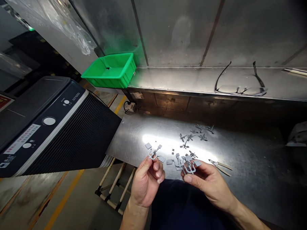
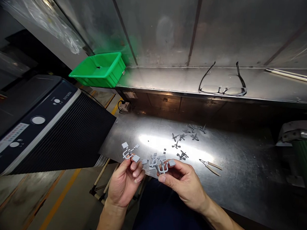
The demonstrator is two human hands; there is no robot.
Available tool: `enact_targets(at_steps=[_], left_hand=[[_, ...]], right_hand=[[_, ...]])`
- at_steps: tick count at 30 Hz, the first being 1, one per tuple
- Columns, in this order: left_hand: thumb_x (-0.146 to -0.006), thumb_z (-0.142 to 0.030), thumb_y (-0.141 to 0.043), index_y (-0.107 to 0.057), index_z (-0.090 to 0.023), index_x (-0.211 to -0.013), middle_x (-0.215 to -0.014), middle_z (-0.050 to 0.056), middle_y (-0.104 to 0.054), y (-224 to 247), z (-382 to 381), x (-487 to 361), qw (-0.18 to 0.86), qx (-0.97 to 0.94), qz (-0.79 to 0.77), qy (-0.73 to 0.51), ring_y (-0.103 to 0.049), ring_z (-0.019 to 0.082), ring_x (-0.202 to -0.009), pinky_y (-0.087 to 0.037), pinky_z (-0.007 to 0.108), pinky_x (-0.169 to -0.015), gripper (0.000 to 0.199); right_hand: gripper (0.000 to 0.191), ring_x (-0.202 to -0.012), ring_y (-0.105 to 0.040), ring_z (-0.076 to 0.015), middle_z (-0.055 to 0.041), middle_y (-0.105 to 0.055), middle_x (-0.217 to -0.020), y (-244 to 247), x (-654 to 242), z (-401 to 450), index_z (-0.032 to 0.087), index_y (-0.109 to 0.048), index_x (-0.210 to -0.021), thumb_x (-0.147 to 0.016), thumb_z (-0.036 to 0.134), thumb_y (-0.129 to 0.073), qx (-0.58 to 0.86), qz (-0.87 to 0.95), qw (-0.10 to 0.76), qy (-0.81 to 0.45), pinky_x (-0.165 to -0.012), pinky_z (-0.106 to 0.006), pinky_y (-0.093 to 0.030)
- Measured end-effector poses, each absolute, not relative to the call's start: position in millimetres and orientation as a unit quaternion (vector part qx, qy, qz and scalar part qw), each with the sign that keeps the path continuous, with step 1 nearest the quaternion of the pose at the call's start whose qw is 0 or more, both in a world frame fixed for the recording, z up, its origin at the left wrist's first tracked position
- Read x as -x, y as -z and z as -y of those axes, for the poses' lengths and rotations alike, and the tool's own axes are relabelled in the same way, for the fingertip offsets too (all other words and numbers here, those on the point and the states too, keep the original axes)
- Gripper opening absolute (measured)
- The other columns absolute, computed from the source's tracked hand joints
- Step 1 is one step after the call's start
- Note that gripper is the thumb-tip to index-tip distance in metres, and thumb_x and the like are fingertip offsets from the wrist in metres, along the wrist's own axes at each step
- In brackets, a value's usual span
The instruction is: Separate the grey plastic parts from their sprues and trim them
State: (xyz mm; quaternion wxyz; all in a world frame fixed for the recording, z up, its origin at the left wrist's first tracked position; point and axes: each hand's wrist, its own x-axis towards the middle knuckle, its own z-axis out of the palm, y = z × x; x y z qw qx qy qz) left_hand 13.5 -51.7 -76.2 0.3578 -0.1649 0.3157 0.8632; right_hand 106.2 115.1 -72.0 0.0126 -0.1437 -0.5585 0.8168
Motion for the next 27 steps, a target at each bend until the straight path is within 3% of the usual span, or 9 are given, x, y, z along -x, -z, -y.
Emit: enact_targets(at_steps=[15, 27], left_hand=[[-0.081, -0.028, -0.074, -0.06, -0.013, -0.077, -0.065, -0.002, -0.049, 75.9, 49.7, -13.0, 0.361, 0.164, -0.328, -0.858, -0.046, 0.008, -0.053, -0.039, 0.019, -0.046, 0.021], [-0.075, -0.028, -0.08, -0.064, -0.013, -0.076, -0.064, -0.002, -0.05, 76.1, 45.6, -11.5, 0.366, 0.168, -0.33, -0.854, -0.046, 0.008, -0.054, -0.04, 0.019, -0.045, 0.022]], right_hand=[[0.018, -0.074, -0.064, -0.0102, -0.0026, -0.069, -0.08, 75.3, -107.5, -115.5, 0.016, -0.07, -0.084, -0.077, 0.028, -0.081, 0.158, 0.536, -0.002, -0.829, -0.072, -0.017, -0.053], [0.02, -0.068, -0.066, -0.0081, -0.0041, -0.073, -0.083, 78.3, -108.0, -118.7, 0.017, -0.072, -0.088, -0.077, 0.029, -0.083, 0.154, 0.512, 0.003, -0.845, -0.068, -0.014, -0.055]])
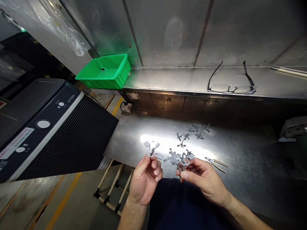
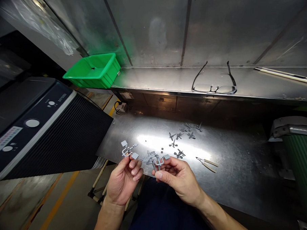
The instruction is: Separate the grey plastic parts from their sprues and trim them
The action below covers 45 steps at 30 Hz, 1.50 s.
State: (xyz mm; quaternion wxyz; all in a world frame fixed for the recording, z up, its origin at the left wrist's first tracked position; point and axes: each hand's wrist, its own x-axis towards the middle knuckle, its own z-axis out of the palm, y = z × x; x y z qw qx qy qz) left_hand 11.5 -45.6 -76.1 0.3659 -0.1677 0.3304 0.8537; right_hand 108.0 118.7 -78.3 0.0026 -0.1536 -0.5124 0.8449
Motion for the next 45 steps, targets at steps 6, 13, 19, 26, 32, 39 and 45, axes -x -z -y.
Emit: enact_targets(at_steps=[6, 13, 19, 26, 32, 39, 45], left_hand=[[-0.073, -0.029, -0.081, -0.064, -0.013, -0.075, -0.064, -0.002, -0.049, 74.9, 44.3, -13.5, 0.369, 0.171, -0.337, -0.849, -0.045, 0.008, -0.053, -0.039, 0.019, -0.045, 0.023], [-0.074, -0.029, -0.08, -0.065, -0.013, -0.076, -0.065, -0.002, -0.049, 77.2, 46.1, -14.5, 0.366, 0.172, -0.336, -0.85, -0.045, 0.008, -0.054, -0.04, 0.019, -0.045, 0.023], [-0.075, -0.03, -0.08, -0.065, -0.013, -0.077, -0.065, -0.002, -0.049, 79.8, 46.4, -15.5, 0.37, 0.172, -0.335, -0.85, -0.045, 0.008, -0.054, -0.04, 0.019, -0.045, 0.023], [-0.075, -0.03, -0.08, -0.065, -0.013, -0.076, -0.065, -0.002, -0.049, 81.8, 45.8, -14.9, 0.367, 0.173, -0.334, -0.851, -0.045, 0.008, -0.053, -0.039, 0.019, -0.045, 0.023], [-0.079, -0.03, -0.076, -0.064, -0.013, -0.077, -0.066, -0.002, -0.049, 82.3, 46.2, -14.2, 0.371, 0.169, -0.333, -0.851, -0.045, 0.008, -0.054, -0.04, 0.019, -0.046, 0.021], [-0.08, -0.03, -0.076, -0.062, -0.013, -0.078, -0.067, -0.002, -0.049, 82.5, 45.3, -14.0, 0.372, 0.167, -0.337, -0.849, -0.044, 0.007, -0.055, -0.04, 0.019, -0.047, 0.022], [-0.078, -0.029, -0.077, -0.061, -0.013, -0.078, -0.067, -0.002, -0.047, 81.2, 43.8, -14.0, 0.371, 0.171, -0.342, -0.846, -0.043, 0.007, -0.055, -0.039, 0.019, -0.047, 0.022]], right_hand=[[0.019, -0.067, -0.066, -0.0081, -0.0043, -0.073, -0.084, 81.3, -108.5, -118.1, 0.016, -0.07, -0.088, -0.079, 0.029, -0.081, 0.149, 0.477, -0.011, -0.866, -0.067, -0.015, -0.055], [0.021, -0.068, -0.066, -0.0083, -0.0049, -0.073, -0.086, 86.7, -111.8, -117.2, 0.016, -0.068, -0.091, -0.08, 0.029, -0.08, 0.147, 0.44, -0.034, -0.885, -0.068, -0.016, -0.054], [0.021, -0.066, -0.065, -0.0084, -0.0041, -0.072, -0.082, 84.6, -111.5, -115.4, 0.016, -0.07, -0.088, -0.078, 0.03, -0.082, 0.154, 0.475, -0.007, -0.866, -0.066, -0.016, -0.055], [0.02, -0.068, -0.063, -0.0088, -0.0046, -0.072, -0.082, 82.7, -111.0, -114.6, 0.017, -0.072, -0.087, -0.077, 0.031, -0.082, 0.154, 0.498, -0.004, -0.853, -0.067, -0.017, -0.054], [0.014, -0.073, -0.063, -0.0079, -0.0026, -0.071, -0.084, 83.0, -110.6, -114.4, 0.019, -0.073, -0.089, -0.08, 0.027, -0.08, 0.139, 0.513, 0.012, -0.847, -0.071, -0.016, -0.053], [0.011, -0.072, -0.062, -0.0067, -0.0013, -0.07, -0.082, 81.8, -107.4, -114.8, 0.019, -0.073, -0.088, -0.08, 0.024, -0.079, 0.134, 0.518, 0.022, -0.845, -0.071, -0.014, -0.051], [0.018, -0.073, -0.062, -0.0082, -0.0021, -0.07, -0.082, 83.4, -106.0, -114.7, 0.017, -0.071, -0.089, -0.078, 0.027, -0.081, 0.152, 0.513, 0.018, -0.845, -0.07, -0.017, -0.052]])
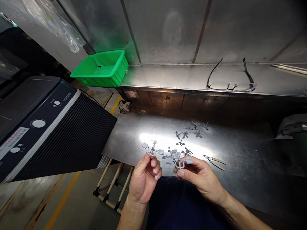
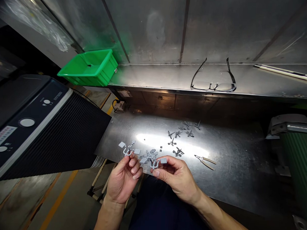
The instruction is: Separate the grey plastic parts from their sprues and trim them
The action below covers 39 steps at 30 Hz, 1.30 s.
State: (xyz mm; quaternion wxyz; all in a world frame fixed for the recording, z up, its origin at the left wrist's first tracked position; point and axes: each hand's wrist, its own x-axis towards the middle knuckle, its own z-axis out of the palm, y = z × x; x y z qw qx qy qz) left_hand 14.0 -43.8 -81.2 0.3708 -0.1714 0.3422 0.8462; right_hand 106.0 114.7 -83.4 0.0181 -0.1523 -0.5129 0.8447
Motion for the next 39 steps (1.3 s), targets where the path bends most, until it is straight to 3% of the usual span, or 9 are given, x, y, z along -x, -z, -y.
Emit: enact_targets(at_steps=[4, 7, 12, 18, 26, 30, 34, 37, 39], left_hand=[[-0.077, -0.027, -0.078, -0.061, -0.013, -0.081, -0.069, -0.002, -0.047, 90.7, 48.9, -6.4, 0.349, 0.194, -0.35, -0.847, -0.043, 0.007, -0.057, -0.039, 0.019, -0.047, 0.022], [-0.077, -0.029, -0.078, -0.059, -0.014, -0.087, -0.073, -0.003, -0.048, 119.4, 58.1, 1.2, 0.314, 0.228, -0.39, -0.835, -0.045, 0.006, -0.059, -0.039, 0.018, -0.048, 0.025], [-0.078, -0.043, -0.073, -0.059, -0.012, -0.096, -0.078, -0.001, -0.051, 192.6, 73.3, -3.0, 0.3, 0.244, -0.557, -0.735, -0.048, 0.006, -0.063, -0.04, 0.018, -0.053, 0.039], [-0.081, -0.045, -0.063, -0.063, -0.011, -0.086, -0.075, 0.004, -0.06, 264.4, 67.1, -13.6, 0.307, 0.159, -0.729, -0.591, -0.051, 0.011, -0.062, -0.038, 0.022, -0.053, 0.035], [-0.089, -0.035, -0.057, -0.061, -0.014, -0.076, -0.07, 0.004, -0.063, 316.8, 17.4, 30.5, 0.286, -0.006, -0.856, -0.43, -0.057, 0.016, -0.067, -0.045, 0.032, -0.073, 0.024], [-0.091, -0.038, -0.057, -0.062, -0.014, -0.082, -0.079, 0.005, -0.065, 314.6, -25.3, 56.8, 0.262, -0.054, -0.876, -0.402, -0.059, 0.017, -0.074, -0.047, 0.036, -0.082, 0.026], [-0.096, -0.045, -0.048, -0.063, -0.013, -0.095, -0.086, 0.005, -0.067, 314.2, -62.7, 75.1, 0.286, -0.1, -0.858, -0.414, -0.062, 0.015, -0.075, -0.051, 0.034, -0.078, 0.035], [-0.099, -0.047, -0.041, -0.061, -0.012, -0.108, -0.096, 0.007, -0.068, 318.2, -70.1, 79.4, 0.304, -0.136, -0.851, -0.405, -0.064, 0.015, -0.075, -0.053, 0.033, -0.077, 0.041], [-0.098, -0.045, -0.043, -0.059, -0.012, -0.116, -0.105, 0.01, -0.066, 322.0, -63.7, 75.5, 0.296, -0.16, -0.863, -0.376, -0.064, 0.016, -0.083, -0.052, 0.034, -0.084, 0.041]], right_hand=[[0.03, -0.074, -0.061, -0.0101, -0.0027, -0.067, -0.083, 135.6, -109.4, -124.0, 0.013, -0.068, -0.09, -0.074, 0.033, -0.084, 0.213, 0.524, -0.037, -0.824, -0.071, -0.021, -0.052], [0.039, -0.069, -0.06, -0.0118, -0.0028, -0.067, -0.081, 199.7, -123.9, -138.6, 0.012, -0.066, -0.098, -0.068, 0.027, -0.087, 0.403, 0.475, -0.085, -0.777, -0.064, -0.022, -0.053], [0.026, -0.067, -0.059, -0.0085, -0.0074, -0.069, -0.09, 264.4, -158.7, -156.9, 0.01, -0.062, -0.106, -0.082, 0.015, -0.071, 0.531, 0.447, -0.094, -0.714, -0.059, -0.017, -0.051], [0.025, -0.067, -0.06, -0.0086, -0.006, -0.069, -0.089, 272.0, -158.7, -156.0, 0.01, -0.064, -0.105, -0.082, 0.015, -0.072, 0.519, 0.441, -0.077, -0.728, -0.058, -0.017, -0.052], [0.016, -0.059, -0.057, -0.008, -0.0042, -0.067, -0.081, 288.3, -129.1, -155.8, 0.008, -0.063, -0.1, -0.085, 0.013, -0.066, 0.521, 0.431, -0.055, -0.735, -0.05, -0.017, -0.048], [0.015, -0.061, -0.057, -0.0071, -0.0029, -0.065, -0.085, 291.6, -106.7, -168.6, 0.009, -0.061, -0.105, -0.091, 0.014, -0.062, 0.522, 0.432, -0.029, -0.735, -0.052, -0.016, -0.048], [0.015, -0.063, -0.056, -0.007, -0.0028, -0.064, -0.087, 296.9, -79.1, -188.7, 0.009, -0.06, -0.107, -0.094, 0.017, -0.06, 0.52, 0.441, 0.005, -0.732, -0.052, -0.016, -0.047], [0.02, -0.065, -0.058, -0.0076, -0.0037, -0.064, -0.091, 302.8, -65.3, -201.6, 0.01, -0.058, -0.113, -0.095, 0.018, -0.059, 0.517, 0.452, 0.02, -0.727, -0.053, -0.016, -0.048], [0.025, -0.068, -0.06, -0.0087, -0.0046, -0.065, -0.094, 306.7, -63.4, -206.4, 0.01, -0.057, -0.118, -0.095, 0.02, -0.06, 0.519, 0.467, 0.017, -0.716, -0.054, -0.017, -0.049]])
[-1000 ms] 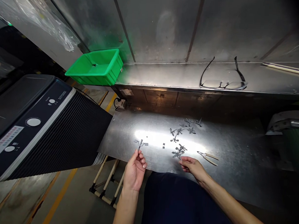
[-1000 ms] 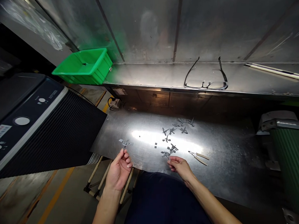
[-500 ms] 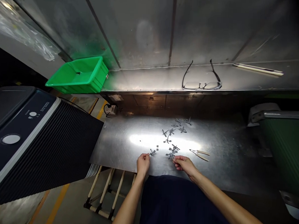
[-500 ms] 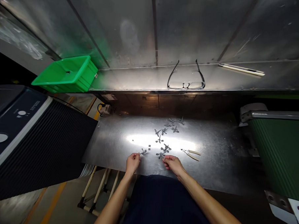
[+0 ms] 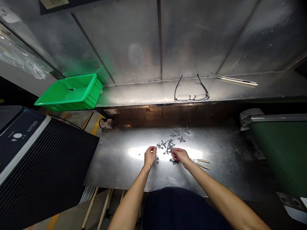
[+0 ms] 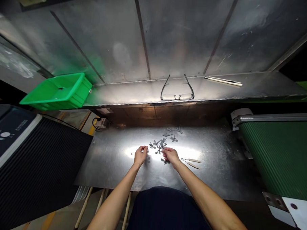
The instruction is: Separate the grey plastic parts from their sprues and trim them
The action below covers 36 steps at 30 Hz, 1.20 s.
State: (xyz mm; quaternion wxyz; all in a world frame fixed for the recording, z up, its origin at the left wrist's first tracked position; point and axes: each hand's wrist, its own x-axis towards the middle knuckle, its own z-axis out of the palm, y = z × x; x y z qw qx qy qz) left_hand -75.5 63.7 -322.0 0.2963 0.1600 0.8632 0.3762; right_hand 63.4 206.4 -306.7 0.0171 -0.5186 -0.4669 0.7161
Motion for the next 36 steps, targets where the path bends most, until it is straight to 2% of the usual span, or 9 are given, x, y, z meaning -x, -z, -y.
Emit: enact_targets(at_steps=[2, 5, 10, 15, 19, 24, 29, 32, 36], left_hand=[[-0.094, -0.039, -0.051, -0.057, -0.012, -0.123, -0.117, 0.014, -0.061, 326.4, -52.2, 66.1, 0.289, -0.186, -0.879, -0.331, -0.064, 0.02, -0.095, -0.048, 0.036, -0.092, 0.041], [-0.087, -0.031, -0.058, -0.053, -0.014, -0.133, -0.127, 0.017, -0.052, 333.6, -36.4, 47.2, 0.294, -0.229, -0.89, -0.265, -0.062, 0.026, -0.101, -0.047, 0.037, -0.091, 0.049], [-0.087, -0.019, -0.048, -0.053, -0.018, -0.133, -0.126, 0.013, -0.049, 344.6, -33.5, 25.1, 0.304, -0.271, -0.885, -0.224, -0.061, 0.024, -0.098, -0.046, 0.035, -0.091, 0.046], [-0.088, -0.016, -0.045, -0.055, -0.017, -0.13, -0.126, 0.012, -0.048, 349.0, -39.6, 20.5, 0.319, -0.265, -0.879, -0.237, -0.06, 0.021, -0.098, -0.045, 0.031, -0.095, 0.043], [-0.087, -0.017, -0.048, -0.055, -0.017, -0.132, -0.128, 0.013, -0.045, 346.2, -36.6, 17.1, 0.33, -0.264, -0.865, -0.271, -0.059, 0.022, -0.103, -0.044, 0.031, -0.1, 0.046], [-0.086, -0.022, -0.054, -0.048, -0.015, -0.139, -0.144, 0.017, -0.035, 330.1, -29.3, 3.6, 0.344, -0.222, -0.845, -0.343, -0.06, 0.021, -0.095, -0.045, 0.037, -0.1, 0.054], [-0.085, -0.033, -0.062, -0.055, -0.014, -0.13, -0.128, 0.016, -0.055, 291.6, -22.1, -8.8, 0.399, -0.146, -0.77, -0.477, -0.061, 0.017, -0.084, -0.051, 0.034, -0.086, 0.049], [-0.083, -0.041, -0.065, -0.05, -0.017, -0.135, -0.128, 0.015, -0.057, 262.7, -19.6, -10.8, 0.416, -0.1, -0.712, -0.557, -0.063, 0.017, -0.085, -0.053, 0.033, -0.08, 0.059], [-0.08, -0.04, -0.068, -0.051, -0.017, -0.131, -0.127, 0.013, -0.057, 226.6, -20.9, -9.5, 0.399, -0.065, -0.665, -0.628, -0.064, 0.016, -0.087, -0.055, 0.031, -0.08, 0.059]], right_hand=[[0.031, -0.07, -0.061, -0.0103, -0.0055, -0.066, -0.095, 310.3, -67.5, -207.7, 0.01, -0.056, -0.121, -0.093, 0.021, -0.062, 0.52, 0.489, 0.009, -0.7, -0.055, -0.018, -0.049], [0.034, -0.078, -0.064, -0.0136, -0.0081, -0.067, -0.101, 316.0, -81.4, -206.0, 0.011, -0.056, -0.123, -0.092, 0.023, -0.062, 0.517, 0.544, 0.013, -0.661, -0.061, -0.023, -0.052], [0.043, -0.095, -0.061, -0.0185, -0.0089, -0.063, -0.114, 326.8, -108.6, -201.9, 0.016, -0.059, -0.126, -0.087, 0.032, -0.064, 0.508, 0.685, 0.045, -0.52, -0.086, -0.03, -0.048], [0.043, -0.084, -0.059, -0.0182, -0.0042, -0.065, -0.102, 331.4, -118.1, -194.2, 0.022, -0.061, -0.129, -0.087, 0.033, -0.061, 0.449, 0.77, 0.005, -0.453, -0.08, -0.03, -0.044], [0.028, -0.086, -0.059, -0.0197, -0.005, -0.067, -0.097, 331.3, -113.7, -190.9, 0.021, -0.07, -0.112, -0.086, 0.026, -0.06, 0.422, 0.788, -0.006, -0.449, -0.083, -0.03, -0.04], [0.02, -0.08, -0.06, -0.0211, -0.0062, -0.068, -0.084, 320.1, -107.1, -188.3, 0.018, -0.073, -0.095, -0.084, 0.03, -0.063, 0.442, 0.733, -0.003, -0.517, -0.079, -0.032, -0.041], [0.044, -0.072, -0.059, -0.0162, -0.0067, -0.068, -0.086, 279.5, -98.0, -175.8, 0.013, -0.069, -0.105, -0.079, 0.047, -0.067, 0.418, 0.602, 0.009, -0.68, -0.062, -0.026, -0.044], [0.057, -0.065, -0.054, -0.0115, -0.0049, -0.065, -0.085, 252.9, -93.0, -166.5, 0.012, -0.067, -0.107, -0.072, 0.056, -0.073, 0.402, 0.531, 0.012, -0.746, -0.057, -0.023, -0.042], [0.061, -0.054, -0.044, -0.0068, 0.0016, -0.055, -0.07, 233.5, -88.6, -157.6, 0.012, -0.067, -0.107, -0.071, 0.061, -0.075, 0.383, 0.484, 0.011, -0.787, -0.053, -0.022, -0.038]])
